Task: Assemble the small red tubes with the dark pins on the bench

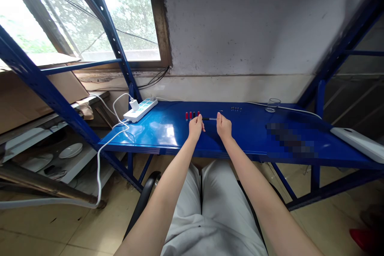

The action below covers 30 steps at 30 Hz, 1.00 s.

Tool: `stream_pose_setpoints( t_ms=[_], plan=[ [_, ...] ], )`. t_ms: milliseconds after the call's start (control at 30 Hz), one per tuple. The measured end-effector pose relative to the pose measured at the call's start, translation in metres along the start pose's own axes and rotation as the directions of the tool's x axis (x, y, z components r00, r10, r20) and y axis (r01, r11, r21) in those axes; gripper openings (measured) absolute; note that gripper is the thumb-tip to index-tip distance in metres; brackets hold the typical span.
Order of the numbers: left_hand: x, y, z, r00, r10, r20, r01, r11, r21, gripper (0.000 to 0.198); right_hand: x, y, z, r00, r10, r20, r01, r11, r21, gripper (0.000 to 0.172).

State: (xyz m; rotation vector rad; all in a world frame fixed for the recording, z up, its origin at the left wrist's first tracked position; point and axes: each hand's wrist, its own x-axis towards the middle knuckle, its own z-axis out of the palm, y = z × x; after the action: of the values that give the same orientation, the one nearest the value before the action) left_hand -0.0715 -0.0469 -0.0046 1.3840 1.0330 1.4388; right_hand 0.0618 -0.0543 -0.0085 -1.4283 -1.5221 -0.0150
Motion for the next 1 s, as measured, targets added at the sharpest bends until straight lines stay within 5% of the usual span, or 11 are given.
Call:
stream_pose_setpoints(
  t_ms=[200, 400, 567, 1000],
  plan=[
    [0.001, 0.003, -0.001, 0.999, -0.032, 0.003, 0.032, 0.998, -0.059, 0.039, 0.004, 0.004, -0.008, 0.980, 0.188, -0.059, -0.163, 0.943, 0.291, 0.047],
    [-0.002, 0.005, 0.002, 0.989, -0.048, 0.138, 0.052, 0.998, -0.019, 0.040, 0.007, 0.006, -0.002, 0.956, 0.178, 0.235, -0.282, 0.787, 0.549, 0.045],
    [0.002, 0.001, 0.001, 0.996, -0.023, 0.087, 0.029, 0.998, -0.060, 0.040, 0.005, 0.004, -0.001, 0.873, 0.123, 0.473, -0.410, 0.710, 0.572, 0.046],
    [0.004, -0.008, 0.001, 0.993, 0.069, 0.092, -0.075, 0.996, 0.058, 0.036, 0.004, 0.005, 0.000, 0.859, 0.016, 0.512, -0.334, 0.775, 0.536, 0.045]
  ],
)
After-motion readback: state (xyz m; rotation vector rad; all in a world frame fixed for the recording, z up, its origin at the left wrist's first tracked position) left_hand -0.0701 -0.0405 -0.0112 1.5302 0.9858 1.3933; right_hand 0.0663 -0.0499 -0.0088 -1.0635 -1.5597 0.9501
